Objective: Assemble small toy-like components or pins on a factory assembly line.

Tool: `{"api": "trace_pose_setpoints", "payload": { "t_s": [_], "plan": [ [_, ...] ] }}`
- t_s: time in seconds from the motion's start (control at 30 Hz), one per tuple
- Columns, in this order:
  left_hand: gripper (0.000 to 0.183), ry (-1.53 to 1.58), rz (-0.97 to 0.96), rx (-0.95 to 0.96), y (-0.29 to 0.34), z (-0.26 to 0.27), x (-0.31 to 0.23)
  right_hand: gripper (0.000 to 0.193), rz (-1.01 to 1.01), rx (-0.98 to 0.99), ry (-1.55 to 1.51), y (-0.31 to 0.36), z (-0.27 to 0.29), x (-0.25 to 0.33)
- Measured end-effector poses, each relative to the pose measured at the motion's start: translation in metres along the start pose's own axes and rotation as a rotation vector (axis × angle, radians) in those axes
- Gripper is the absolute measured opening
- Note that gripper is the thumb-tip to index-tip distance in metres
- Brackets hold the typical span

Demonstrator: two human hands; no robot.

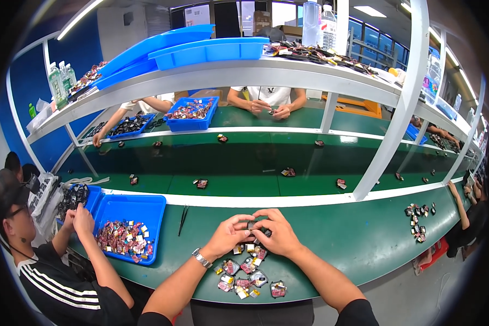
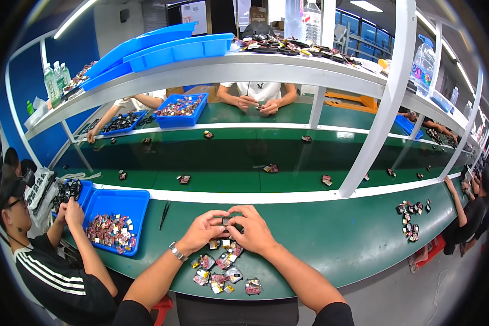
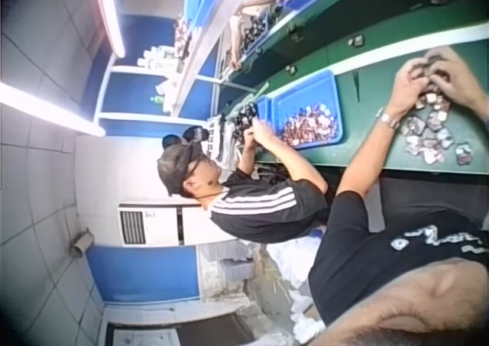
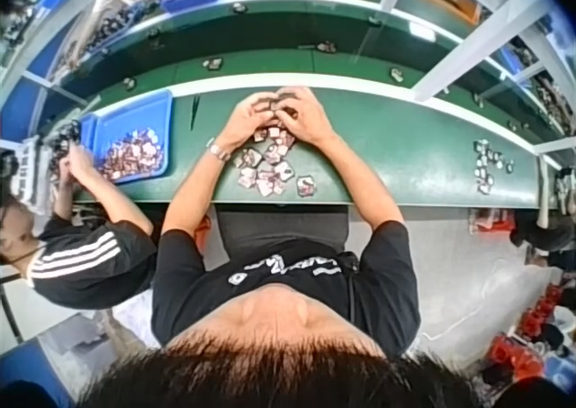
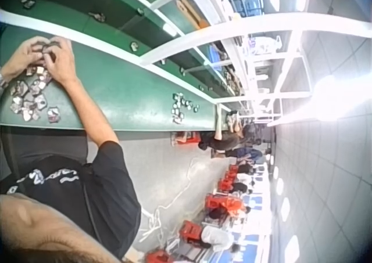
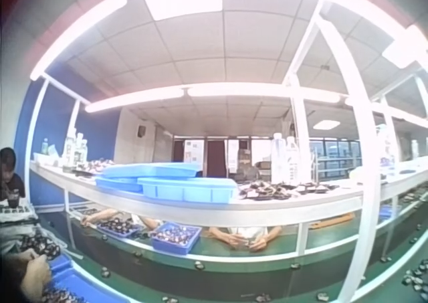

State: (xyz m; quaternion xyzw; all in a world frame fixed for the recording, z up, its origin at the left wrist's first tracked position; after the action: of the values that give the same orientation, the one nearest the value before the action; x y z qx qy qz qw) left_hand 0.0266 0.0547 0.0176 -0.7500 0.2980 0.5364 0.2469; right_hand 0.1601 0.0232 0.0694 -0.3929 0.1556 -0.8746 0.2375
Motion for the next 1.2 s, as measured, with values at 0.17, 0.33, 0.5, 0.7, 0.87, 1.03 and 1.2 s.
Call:
{"api": "trace_pose_setpoints", "payload": {
  "t_s": [0.17, 0.33, 0.5, 0.7, 0.87, 1.03, 1.2],
  "plan": [
    [0.034, -0.022, 0.022, -0.039, 0.001, 0.002, 0.002, 0.009, 0.044, 0.048, -0.081, 0.000, 0.000, 0.001],
    [0.032, -0.012, 0.027, -0.058, 0.000, 0.003, 0.003, 0.011, -0.009, -0.050, -0.108, 0.005, 0.000, -0.002],
    [0.031, 0.013, 0.029, -0.064, 0.000, 0.004, 0.005, 0.010, -0.010, -0.123, -0.058, 0.008, -0.006, -0.002],
    [0.030, 0.039, 0.019, -0.050, 0.000, 0.005, 0.006, 0.012, -0.016, -0.131, -0.098, 0.008, -0.009, -0.008],
    [0.030, 0.056, 0.011, -0.054, 0.001, 0.006, 0.005, 0.013, -0.048, -0.127, -0.153, 0.009, -0.013, -0.014],
    [0.028, 0.069, 0.011, -0.056, -0.001, 0.006, 0.010, 0.014, -0.071, -0.152, -0.128, 0.011, -0.013, -0.010],
    [0.028, 0.096, -0.012, -0.045, -0.001, 0.003, 0.008, 0.016, -0.076, -0.181, -0.104, 0.011, -0.013, -0.008]
  ]
}}
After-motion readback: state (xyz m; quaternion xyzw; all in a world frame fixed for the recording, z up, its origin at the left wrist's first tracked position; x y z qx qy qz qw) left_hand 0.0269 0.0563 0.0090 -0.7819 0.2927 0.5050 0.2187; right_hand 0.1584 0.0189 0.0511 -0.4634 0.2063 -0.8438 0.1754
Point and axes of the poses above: each hand's wrist, its own y-axis away from the middle knuckle, its own z-axis out of the back of the hand, x = y × z, the point moved 7 cm from there along -y, towards the middle knuckle, and after that the axes turned 4 degrees about x, right-handed, at the moved point
